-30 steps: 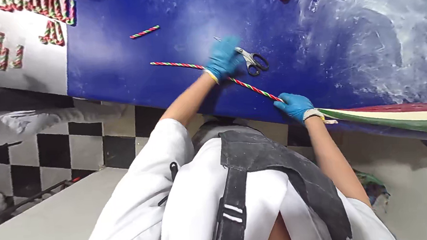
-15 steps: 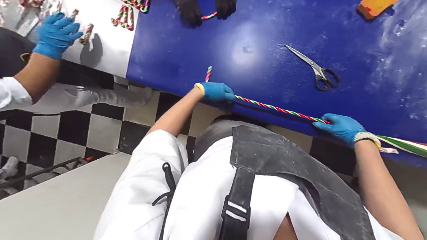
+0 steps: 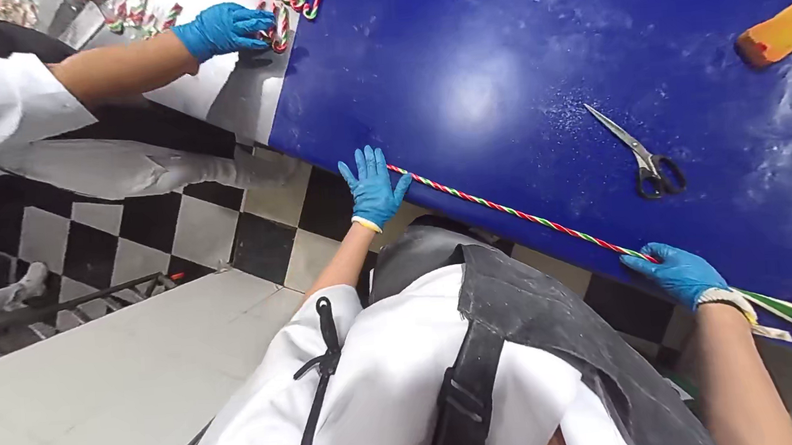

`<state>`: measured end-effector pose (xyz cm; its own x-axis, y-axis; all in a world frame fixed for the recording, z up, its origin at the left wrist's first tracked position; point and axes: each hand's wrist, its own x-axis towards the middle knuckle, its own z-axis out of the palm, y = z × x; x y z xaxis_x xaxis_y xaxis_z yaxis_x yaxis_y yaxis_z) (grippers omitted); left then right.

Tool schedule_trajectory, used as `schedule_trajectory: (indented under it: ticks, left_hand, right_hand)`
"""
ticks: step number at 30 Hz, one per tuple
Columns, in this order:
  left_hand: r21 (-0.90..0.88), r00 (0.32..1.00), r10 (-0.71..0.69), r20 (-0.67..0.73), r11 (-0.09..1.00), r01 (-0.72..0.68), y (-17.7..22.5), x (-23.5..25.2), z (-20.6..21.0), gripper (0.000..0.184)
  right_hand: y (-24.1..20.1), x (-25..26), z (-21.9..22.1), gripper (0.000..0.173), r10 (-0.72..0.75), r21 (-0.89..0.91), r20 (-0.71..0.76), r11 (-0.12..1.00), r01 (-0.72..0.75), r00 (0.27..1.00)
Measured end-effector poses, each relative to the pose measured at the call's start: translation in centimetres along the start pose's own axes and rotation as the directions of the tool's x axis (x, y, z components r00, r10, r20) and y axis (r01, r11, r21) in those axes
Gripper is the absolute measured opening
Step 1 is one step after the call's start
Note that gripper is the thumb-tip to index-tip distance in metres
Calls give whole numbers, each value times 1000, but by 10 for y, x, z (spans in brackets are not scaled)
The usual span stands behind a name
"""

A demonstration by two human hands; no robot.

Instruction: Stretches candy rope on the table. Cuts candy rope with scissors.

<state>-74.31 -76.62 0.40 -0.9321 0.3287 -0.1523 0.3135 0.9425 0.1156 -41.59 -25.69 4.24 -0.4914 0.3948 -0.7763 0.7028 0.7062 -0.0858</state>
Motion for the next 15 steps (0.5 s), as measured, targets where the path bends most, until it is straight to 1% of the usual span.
schedule_trajectory:
  ticks: [1, 3, 5, 6, 7, 8, 9, 11, 13, 15]
  left_hand:
    - [11, 999, -13, -29, 1000, 13, 10, 21, 0, 107]
    - [22, 998, -24, -64, 999, 26, 29, 78, 0, 114]
    - [3, 999, -32, -17, 999, 32, 48, 138, -5, 119]
    - [4, 999, -32, 34, 999, 31, 58, 160, -10, 117]
    - [15, 995, -36, 91, 999, 35, 67, 171, -16, 113]
    - [30, 989, -50, 140, 998, 46, 76, 171, -25, 110]
    - [43, 980, -72, 184, 997, 65, 83, 161, -34, 108]
    - [57, 962, -101, 252, 994, 89, 81, 118, -42, 106]
    - [71, 965, -137, 224, 990, 124, 66, 68, -34, 103]
    - [112, 973, -172, 151, 981, 156, 47, 49, -23, 105]
  right_hand:
    - [-2, -1, -3, 46, 7, -3, 10, 1000, -7, 1000]
    - [-10, -4, -7, 49, 11, -24, 35, 1000, -10, 999]
    - [-21, -3, -12, 55, -19, -62, 60, 998, 23, 998]
    - [-27, -3, -12, 57, -51, -59, 60, 997, 55, 997]
    - [-35, -4, -13, 58, -94, -50, 58, 994, 97, 994]
    - [-43, -3, -14, 59, -137, -43, 51, 989, 139, 989]
    - [-52, -1, -14, 60, -179, -39, 44, 983, 181, 983]
    - [-71, 1, -8, 62, -245, -55, 38, 967, 247, 969]
    - [-81, 0, -4, 62, -288, -79, 44, 954, 290, 957]
    - [-86, 1, -1, 62, -313, -100, 35, 944, 315, 949]
